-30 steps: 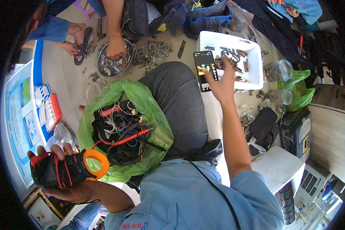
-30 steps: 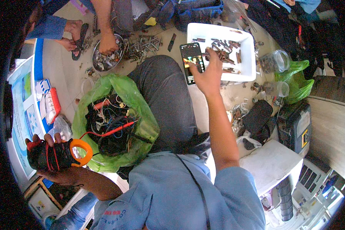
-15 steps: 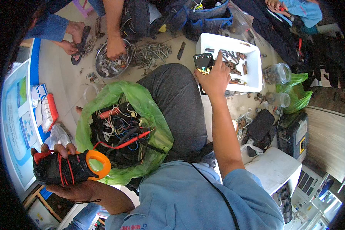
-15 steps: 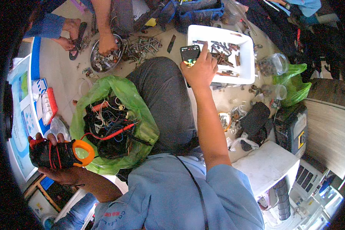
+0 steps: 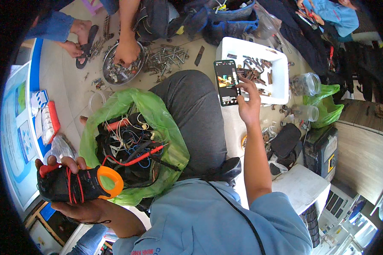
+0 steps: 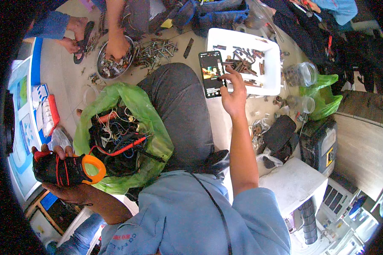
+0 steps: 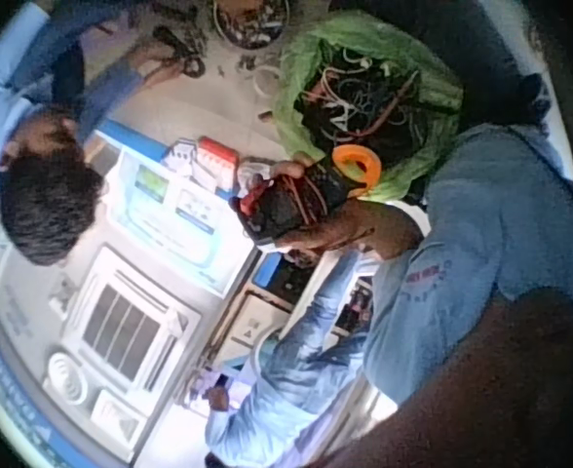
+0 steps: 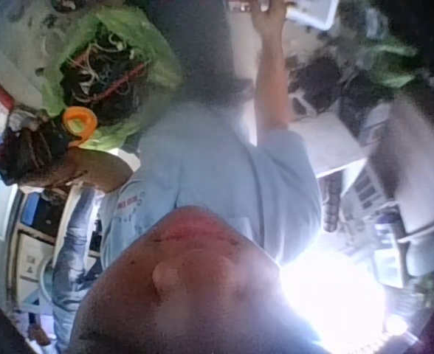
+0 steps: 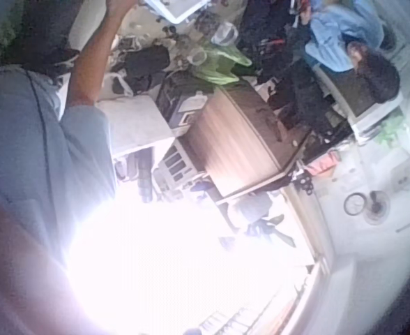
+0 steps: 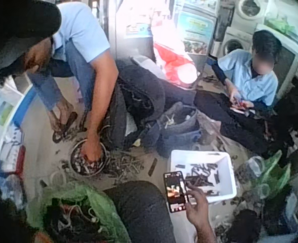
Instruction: The person sits on the floor and works on a tangled bundle of wires inside a green plastic bag. They use pliers to strip and cut wires, and a multimeter to test connections. The person handles various wires and connectors, occasionally placing tools down and picking up new ones.
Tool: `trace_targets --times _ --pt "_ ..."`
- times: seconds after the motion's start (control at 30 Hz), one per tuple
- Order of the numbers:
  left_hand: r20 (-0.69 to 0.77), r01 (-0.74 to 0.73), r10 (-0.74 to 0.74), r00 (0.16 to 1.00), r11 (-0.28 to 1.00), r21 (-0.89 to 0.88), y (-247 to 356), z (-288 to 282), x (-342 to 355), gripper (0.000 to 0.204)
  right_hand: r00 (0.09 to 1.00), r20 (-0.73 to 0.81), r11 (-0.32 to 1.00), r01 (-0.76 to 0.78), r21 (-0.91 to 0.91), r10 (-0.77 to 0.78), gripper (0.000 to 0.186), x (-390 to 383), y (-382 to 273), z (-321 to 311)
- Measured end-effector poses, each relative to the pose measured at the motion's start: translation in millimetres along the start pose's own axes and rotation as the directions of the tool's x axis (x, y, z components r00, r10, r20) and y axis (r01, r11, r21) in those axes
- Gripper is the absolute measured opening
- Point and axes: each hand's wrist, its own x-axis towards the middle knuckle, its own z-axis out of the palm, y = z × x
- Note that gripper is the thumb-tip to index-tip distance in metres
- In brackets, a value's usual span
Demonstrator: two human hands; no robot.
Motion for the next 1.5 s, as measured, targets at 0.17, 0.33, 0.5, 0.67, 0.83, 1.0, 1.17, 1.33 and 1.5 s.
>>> trace_targets --times 0.17,0.33,0.5,0.67,0.83,1.0,1.17,1.33,1.5 --pt "-0.011 0.017 -0.017 1.0 1.0 0.01 -0.3 -1.4 0.9 0.095 0.999 0.017 0.998 0.042 -0.054 -0.042 0.031 0.1 -3.4 -0.1" --pt "-0.04 0.056 -0.054 0.998 0.997 0.054 -0.7 3.5 -2.1 0.095 0.997 0.019 0.996 0.076 -0.042 -0.075 0.028 1.1 2.4 -0.7" --pt "-0.034 0.048 -0.046 0.998 0.998 0.048 -1.4 -0.7 -1.9 0.093 0.998 0.036 0.998 0.047 -0.051 -0.045 0.026 0.9 3.9 -1.1" --pt "-0.073 0.002 0.002 0.997 0.999 0.053 -1.2 1.9 3.6 0.091 0.999 0.037 0.994 0.04 -0.098 -0.037 0.029 1.2 -1.7 -0.3" --pt "0.02 0.005 -0.005 1.0 1.0 -0.016 -2.4 -15.5 7.2 0.083 0.997 0.03 0.996 0.067 -0.067 -0.065 0.028 0.9 3.4 0.4" --pt "-0.021 -0.017 0.018 1.0 0.998 0.066 -2.8 -16.1 8.2 0.083 0.998 0.033 0.995 0.056 -0.083 -0.054 0.029 1.7 1.0 2.0" --pt "0.013 0.068 -0.068 0.998 0.997 0.019 1.8 -27.1 10.9 0.092 0.999 0.038 0.996 0.04 -0.084 -0.037 0.03 0.9 -2.0 0.5" --pt "-0.02 0.072 -0.071 0.997 0.997 0.035 2.1 -23.6 7.7 0.092 0.999 0.043 0.997 0.027 -0.068 -0.024 0.029 1.7 -0.7 -1.6" --pt "-0.112 0.063 -0.064 0.992 0.998 -0.01 10.1 -17.8 6.8 0.093 0.997 0.013 0.985 0.072 -0.154 -0.071 0.032 -0.2 4.3 -1.8"
